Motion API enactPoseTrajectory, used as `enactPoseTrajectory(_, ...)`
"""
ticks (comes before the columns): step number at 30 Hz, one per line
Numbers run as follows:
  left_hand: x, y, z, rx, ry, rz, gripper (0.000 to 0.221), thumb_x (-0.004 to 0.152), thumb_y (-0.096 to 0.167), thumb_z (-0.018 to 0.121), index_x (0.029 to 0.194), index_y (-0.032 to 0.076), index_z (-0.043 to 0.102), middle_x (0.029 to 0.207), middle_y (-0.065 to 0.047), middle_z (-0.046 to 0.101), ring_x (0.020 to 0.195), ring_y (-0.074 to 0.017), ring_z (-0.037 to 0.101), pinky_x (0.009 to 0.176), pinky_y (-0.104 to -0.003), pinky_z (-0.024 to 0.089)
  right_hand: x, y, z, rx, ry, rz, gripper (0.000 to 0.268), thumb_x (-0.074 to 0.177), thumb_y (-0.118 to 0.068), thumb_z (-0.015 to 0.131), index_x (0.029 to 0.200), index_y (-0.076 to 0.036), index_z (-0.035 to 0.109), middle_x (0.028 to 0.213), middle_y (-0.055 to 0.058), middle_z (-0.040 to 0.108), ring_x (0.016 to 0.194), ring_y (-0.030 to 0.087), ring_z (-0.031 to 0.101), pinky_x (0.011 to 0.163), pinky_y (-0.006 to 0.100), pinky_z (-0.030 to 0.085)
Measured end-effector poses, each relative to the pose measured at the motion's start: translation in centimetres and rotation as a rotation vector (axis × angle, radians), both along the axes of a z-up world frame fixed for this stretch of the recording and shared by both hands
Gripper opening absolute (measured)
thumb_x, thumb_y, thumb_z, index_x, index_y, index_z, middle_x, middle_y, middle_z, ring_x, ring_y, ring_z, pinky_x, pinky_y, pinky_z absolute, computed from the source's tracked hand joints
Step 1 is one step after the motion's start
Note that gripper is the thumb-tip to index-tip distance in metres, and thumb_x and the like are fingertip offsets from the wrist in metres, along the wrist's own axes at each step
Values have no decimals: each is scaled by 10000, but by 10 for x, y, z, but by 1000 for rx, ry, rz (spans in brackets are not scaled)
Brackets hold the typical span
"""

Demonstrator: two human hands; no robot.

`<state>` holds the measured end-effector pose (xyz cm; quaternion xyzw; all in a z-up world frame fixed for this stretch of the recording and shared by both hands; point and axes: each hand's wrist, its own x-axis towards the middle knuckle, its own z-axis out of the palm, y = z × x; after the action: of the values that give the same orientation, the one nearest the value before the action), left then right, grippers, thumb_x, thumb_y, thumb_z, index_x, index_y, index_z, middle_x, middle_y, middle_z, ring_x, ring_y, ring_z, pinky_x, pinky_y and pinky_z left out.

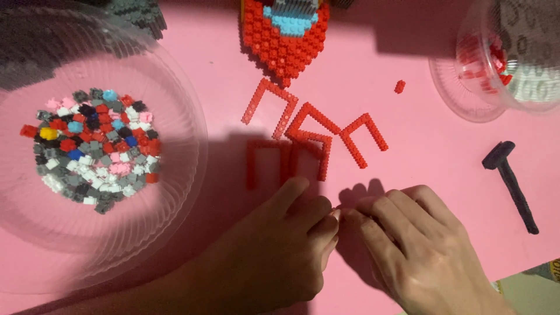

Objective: Assembling the legs of a figure using small red building blocks on a pink desk surface.

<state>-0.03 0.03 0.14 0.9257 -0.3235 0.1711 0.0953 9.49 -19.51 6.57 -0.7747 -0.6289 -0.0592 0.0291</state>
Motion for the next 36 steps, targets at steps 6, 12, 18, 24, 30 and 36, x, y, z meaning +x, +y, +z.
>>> enactPoseTrajectory(6,-1,-2,0,-52,13,5,214,933,234,624,930,129,811,869,-27,644,884,-302,531,943,-534,474,-5,-16,-21,203,24,55,279,954,-154,810,1142,21,701,1090,164,750,781,266,682,631,399,492)
enactPoseTrajectory(12,-3,1,-1,-77,-69,25,230,871,34,676,684,167,693,805,-22,574,848,-269,505,949,-512,521,-16,-26,-36,212,-54,20,392,966,-243,805,1170,78,711,1075,230,713,834,305,676,654,383,506)
enactPoseTrajectory(18,-3,4,-2,-227,-116,27,289,987,14,618,713,102,615,791,-86,529,822,-286,491,900,-516,493,9,-32,-9,145,492,-131,632,959,-480,599,1402,-32,651,1248,130,689,1224,274,731,1108,416,586)
enactPoseTrajectory(24,-1,5,7,-251,-185,16,340,1072,66,714,740,72,640,881,-113,599,810,-293,494,879,-536,509,111,-35,-9,198,122,-334,253,1053,-44,712,1291,12,780,1181,166,715,901,251,656,778,367,572)
enactPoseTrajectory(30,1,5,5,-336,-161,3,283,1002,80,761,749,22,648,944,-133,656,790,-290,492,844,-508,470,155,-27,-18,144,29,-75,235,1061,-57,757,1291,-57,804,1126,123,686,951,266,672,754,381,558)
enactPoseTrajectory(36,1,4,2,-148,-98,31,267,1061,199,709,798,149,711,870,-53,594,814,-278,483,855,-517,492,77,-29,10,162,168,-216,125,1023,-44,756,1098,56,751,1092,164,724,855,226,720,742,341,609)
